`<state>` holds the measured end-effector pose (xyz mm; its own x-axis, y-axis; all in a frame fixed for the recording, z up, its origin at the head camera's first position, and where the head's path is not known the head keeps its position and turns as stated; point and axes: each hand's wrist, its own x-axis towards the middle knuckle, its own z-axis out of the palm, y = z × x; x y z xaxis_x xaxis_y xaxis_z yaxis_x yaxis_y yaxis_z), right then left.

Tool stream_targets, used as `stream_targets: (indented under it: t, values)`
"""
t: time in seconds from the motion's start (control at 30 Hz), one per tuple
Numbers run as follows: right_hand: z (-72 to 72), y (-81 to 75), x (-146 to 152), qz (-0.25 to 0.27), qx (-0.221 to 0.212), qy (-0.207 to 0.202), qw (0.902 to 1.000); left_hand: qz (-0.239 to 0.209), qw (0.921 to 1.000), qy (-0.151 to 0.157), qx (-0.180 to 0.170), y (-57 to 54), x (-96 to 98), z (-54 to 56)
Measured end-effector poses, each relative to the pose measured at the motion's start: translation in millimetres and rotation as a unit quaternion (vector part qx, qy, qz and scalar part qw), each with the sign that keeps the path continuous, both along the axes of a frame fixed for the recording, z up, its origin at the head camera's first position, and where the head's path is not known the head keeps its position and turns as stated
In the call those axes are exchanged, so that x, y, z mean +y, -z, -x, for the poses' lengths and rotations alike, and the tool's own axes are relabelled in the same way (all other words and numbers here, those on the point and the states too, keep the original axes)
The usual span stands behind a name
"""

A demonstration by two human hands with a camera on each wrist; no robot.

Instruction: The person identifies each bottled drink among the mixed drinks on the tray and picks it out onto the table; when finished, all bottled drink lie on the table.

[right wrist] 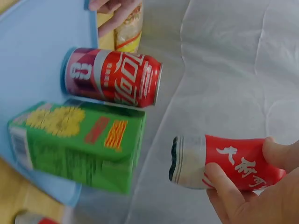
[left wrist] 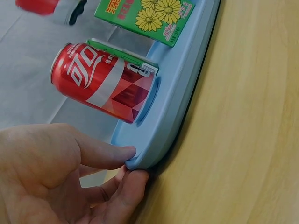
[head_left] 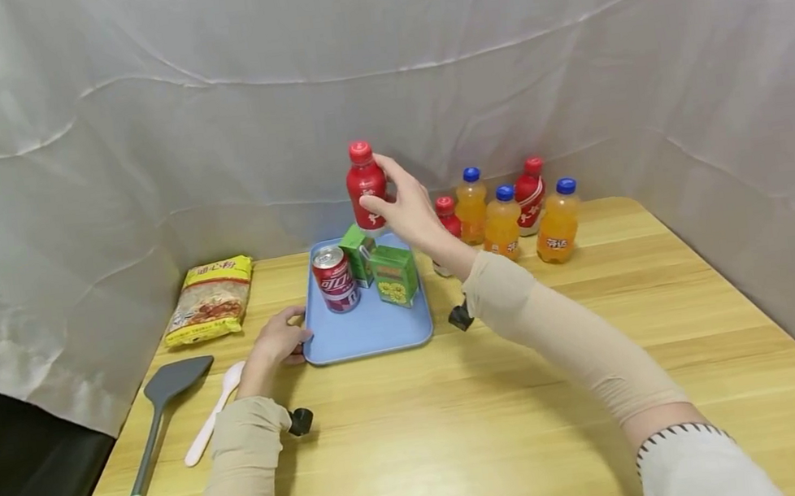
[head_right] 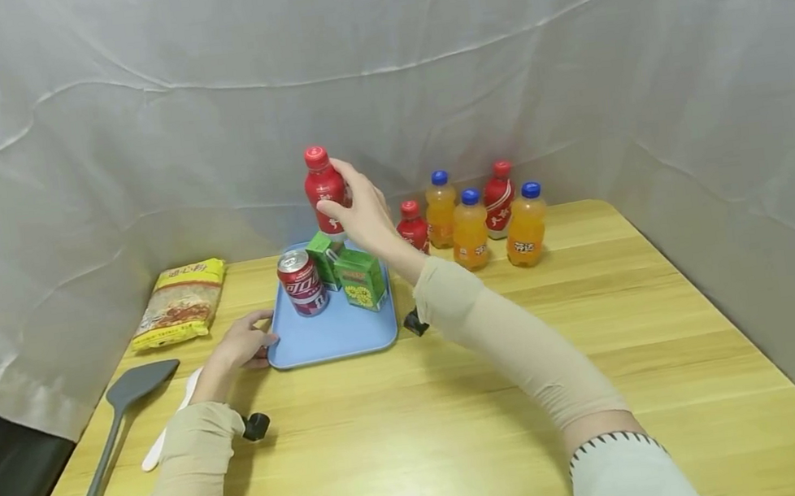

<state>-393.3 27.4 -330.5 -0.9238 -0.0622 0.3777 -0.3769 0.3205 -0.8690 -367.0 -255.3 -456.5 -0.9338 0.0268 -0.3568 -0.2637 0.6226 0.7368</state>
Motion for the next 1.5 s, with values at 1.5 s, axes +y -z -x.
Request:
stream_targets:
  t: [1.5]
  values:
    - [-71.6,83.1,180.2,-0.069,-0.158,-0.001,0.9851,-0.007,0.9999,-0.009,-0.01,-5.3,-8.2,2.0]
